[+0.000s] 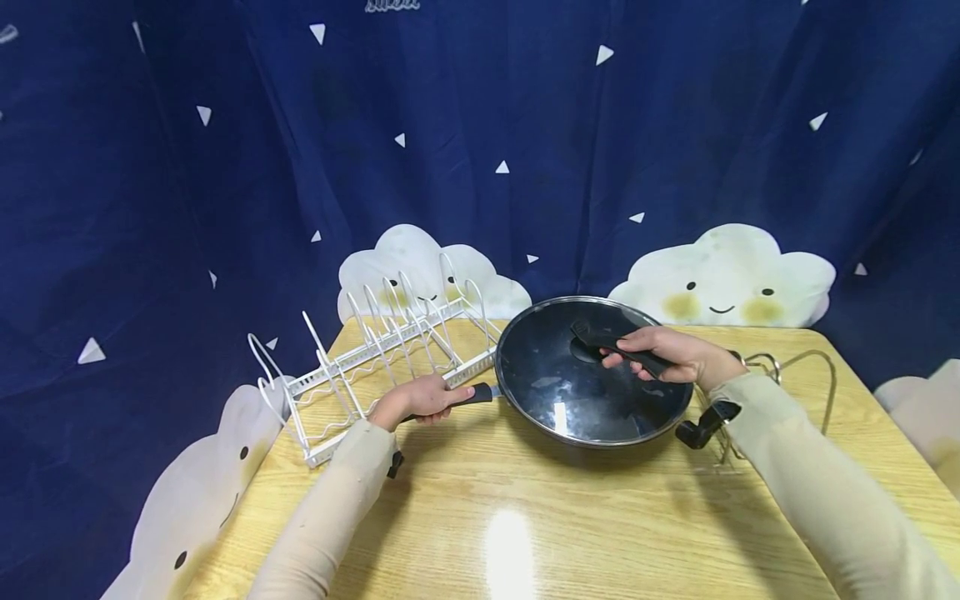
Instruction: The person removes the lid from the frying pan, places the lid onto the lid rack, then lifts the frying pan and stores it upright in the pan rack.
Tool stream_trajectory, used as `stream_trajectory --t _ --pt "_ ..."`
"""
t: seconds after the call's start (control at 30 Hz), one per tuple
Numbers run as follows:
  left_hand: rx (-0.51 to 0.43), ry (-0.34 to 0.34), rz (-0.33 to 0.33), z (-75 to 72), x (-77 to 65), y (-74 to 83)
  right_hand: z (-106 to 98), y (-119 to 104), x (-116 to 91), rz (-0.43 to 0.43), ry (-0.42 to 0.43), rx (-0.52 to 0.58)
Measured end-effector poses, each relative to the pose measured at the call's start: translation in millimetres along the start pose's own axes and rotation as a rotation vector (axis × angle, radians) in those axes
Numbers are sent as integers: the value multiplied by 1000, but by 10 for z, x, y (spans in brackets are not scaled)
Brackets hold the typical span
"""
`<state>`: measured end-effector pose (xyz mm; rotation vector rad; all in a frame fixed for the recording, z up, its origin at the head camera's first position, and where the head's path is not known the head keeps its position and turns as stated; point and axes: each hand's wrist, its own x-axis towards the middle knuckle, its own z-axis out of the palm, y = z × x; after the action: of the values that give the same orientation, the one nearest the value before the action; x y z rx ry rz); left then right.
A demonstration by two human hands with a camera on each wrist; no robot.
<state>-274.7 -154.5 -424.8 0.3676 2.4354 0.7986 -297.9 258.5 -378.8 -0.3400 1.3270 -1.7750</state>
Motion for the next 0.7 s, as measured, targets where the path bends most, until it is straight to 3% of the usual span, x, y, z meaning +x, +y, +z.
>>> stream_trajectory --t 0.13,0.7 --pt "2 3 1 7 1 8 4 28 0 -26 38 -44" --pt "96 33 15 -6 -2 34 201 52 58 -4 119 79"
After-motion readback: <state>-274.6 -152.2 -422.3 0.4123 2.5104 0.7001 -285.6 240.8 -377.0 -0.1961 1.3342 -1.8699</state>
